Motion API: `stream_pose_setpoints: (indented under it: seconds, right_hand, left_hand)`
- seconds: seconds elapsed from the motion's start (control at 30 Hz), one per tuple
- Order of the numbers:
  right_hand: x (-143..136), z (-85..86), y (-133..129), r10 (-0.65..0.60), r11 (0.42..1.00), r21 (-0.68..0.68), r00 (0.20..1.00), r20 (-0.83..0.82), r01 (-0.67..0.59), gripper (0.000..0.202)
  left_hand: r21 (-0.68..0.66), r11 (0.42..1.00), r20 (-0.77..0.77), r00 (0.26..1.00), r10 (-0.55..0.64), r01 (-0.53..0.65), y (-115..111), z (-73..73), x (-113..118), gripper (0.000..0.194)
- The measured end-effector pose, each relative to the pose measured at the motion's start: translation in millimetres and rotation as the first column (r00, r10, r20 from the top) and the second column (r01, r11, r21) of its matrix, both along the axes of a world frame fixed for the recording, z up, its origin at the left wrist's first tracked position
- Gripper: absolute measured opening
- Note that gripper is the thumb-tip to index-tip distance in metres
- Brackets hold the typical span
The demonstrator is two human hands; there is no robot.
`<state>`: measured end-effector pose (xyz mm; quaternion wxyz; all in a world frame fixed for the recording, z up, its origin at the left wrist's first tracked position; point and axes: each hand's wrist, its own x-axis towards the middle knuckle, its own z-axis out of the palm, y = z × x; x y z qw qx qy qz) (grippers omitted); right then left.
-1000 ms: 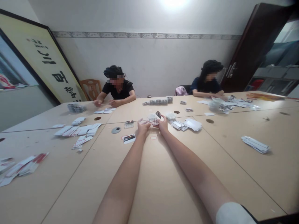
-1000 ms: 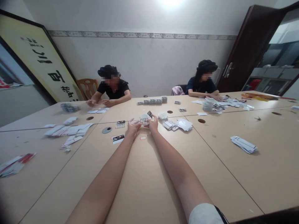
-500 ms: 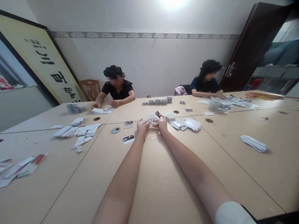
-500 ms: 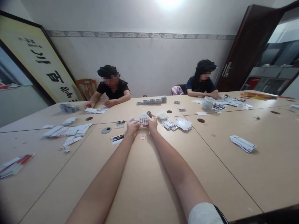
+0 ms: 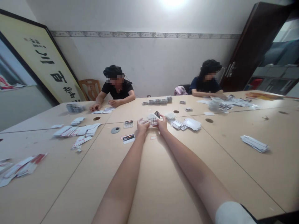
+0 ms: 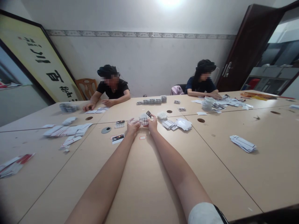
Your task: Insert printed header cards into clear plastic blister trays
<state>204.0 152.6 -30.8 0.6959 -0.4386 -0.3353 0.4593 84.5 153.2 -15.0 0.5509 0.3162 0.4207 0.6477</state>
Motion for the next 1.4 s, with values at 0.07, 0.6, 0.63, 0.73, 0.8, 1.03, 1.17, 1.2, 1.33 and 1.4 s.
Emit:
stream_pose_setpoints:
  seconds: [0.07,0.6,0.63,0.73,0.8,1.03,1.17,1.2,1.33,1.4]
  right_hand:
    - [0.1,-0.1,0.0,0.004,1.0,-0.004,1.0,0.004,-0.004,0.055]
    - [-1.8,5.5,-5.2,0.004,1.0,-0.013,1.0,0.009,-0.004,0.054]
    - [-1.8,5.8,-5.5,0.004,1.0,-0.014,1.0,0.008,-0.004,0.053]
    - [-1.7,6.7,-6.1,0.002,1.0,-0.018,1.0,0.005,-0.002,0.053]
    - [-1.6,7.5,-6.5,0.002,1.0,-0.02,1.0,0.003,-0.002,0.053]
    - [-1.7,8.7,-7.2,0.004,1.0,-0.02,1.0,0.003,-0.004,0.052]
    - [-1.3,6.7,-6.0,0.005,1.0,-0.02,1.0,0.005,-0.005,0.052]
    - [-1.3,6.1,-5.5,0.005,1.0,-0.021,1.0,0.004,-0.005,0.052]
    - [-1.2,4.6,-3.9,0.006,1.0,-0.022,1.0,0.002,-0.006,0.052]
    - [-1.2,4.5,-3.7,0.008,1.0,-0.022,1.0,0.001,-0.008,0.052]
  left_hand:
    - [-0.001,1.0,-0.005,1.0,0.01,-0.01,0.3,-0.2,0.6,0.069]
    - [0.019,1.0,-0.003,1.0,0.021,-0.021,3.4,-3.6,0.5,0.066]
    - [0.019,1.0,-0.001,1.0,0.021,-0.021,3.6,-3.8,0.4,0.066]
    - [0.014,1.0,0.001,1.0,0.025,-0.025,4.1,-4.1,0.6,0.066]
    - [0.009,1.0,0.001,1.0,0.025,-0.025,4.2,-3.8,0.7,0.065]
    - [-0.003,1.0,0.008,1.0,0.019,-0.019,2.9,-1.4,0.7,0.063]
    - [-0.009,1.0,0.009,1.0,0.013,-0.013,2.2,-0.5,1.0,0.065]
    - [-0.009,1.0,0.01,1.0,0.01,-0.01,2.3,-0.4,1.1,0.065]
    - [-0.01,1.0,0.015,1.0,0.005,-0.005,3.9,-0.6,1.3,0.066]
    - [-0.011,1.0,0.019,1.0,0.002,-0.002,4.7,-0.8,0.9,0.066]
